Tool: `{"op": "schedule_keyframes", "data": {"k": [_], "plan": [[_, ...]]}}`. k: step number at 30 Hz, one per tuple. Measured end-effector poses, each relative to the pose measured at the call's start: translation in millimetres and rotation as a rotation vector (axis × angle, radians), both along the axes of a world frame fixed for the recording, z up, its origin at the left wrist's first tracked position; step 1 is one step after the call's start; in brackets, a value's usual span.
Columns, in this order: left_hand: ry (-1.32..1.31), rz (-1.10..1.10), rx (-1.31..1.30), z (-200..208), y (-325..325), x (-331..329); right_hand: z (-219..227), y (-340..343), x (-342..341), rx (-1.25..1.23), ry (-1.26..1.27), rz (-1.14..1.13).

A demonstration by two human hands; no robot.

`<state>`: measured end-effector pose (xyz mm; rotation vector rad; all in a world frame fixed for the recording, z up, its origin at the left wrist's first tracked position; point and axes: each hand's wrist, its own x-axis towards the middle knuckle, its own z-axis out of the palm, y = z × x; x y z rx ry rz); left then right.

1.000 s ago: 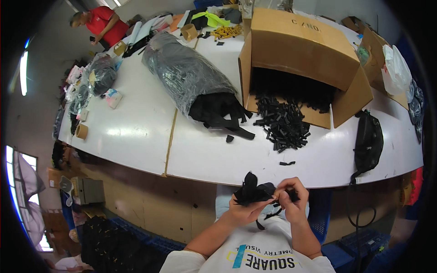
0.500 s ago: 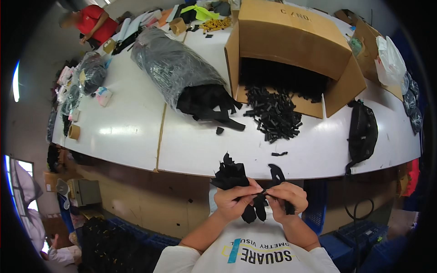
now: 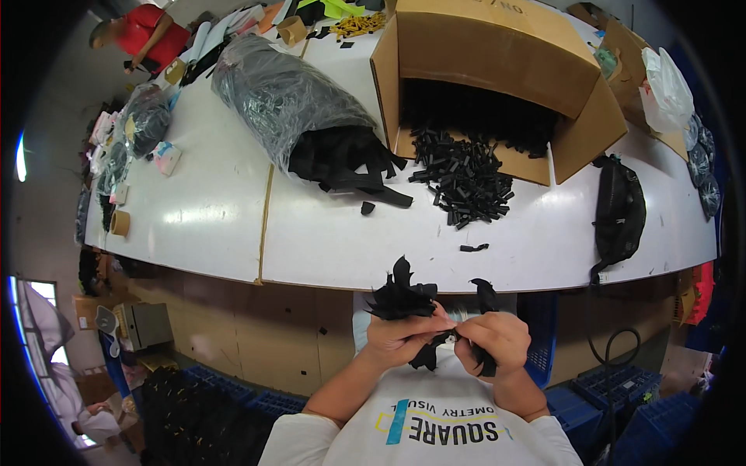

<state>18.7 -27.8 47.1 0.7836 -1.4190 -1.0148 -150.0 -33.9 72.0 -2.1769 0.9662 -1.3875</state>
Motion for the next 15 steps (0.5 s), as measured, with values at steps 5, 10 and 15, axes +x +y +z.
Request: {"op": "schedule_keyframes", "data": {"k": [5,10,15], "plan": [[-0.056,-0.017,-0.063,-1.0,-0.7,2.1,4.5,0.8,-1.3,0.012,0.065,0.02],[-0.019,-0.026,-0.072,-7.9,2.3,3.7,8.8,0.9,0.1,0.017,0.142,0.035],[-0.063,-0.042,-0.098,-11.3,1.7,7.1,11.5,1.4,-0.4,0.053,0.167,0.049]]}}
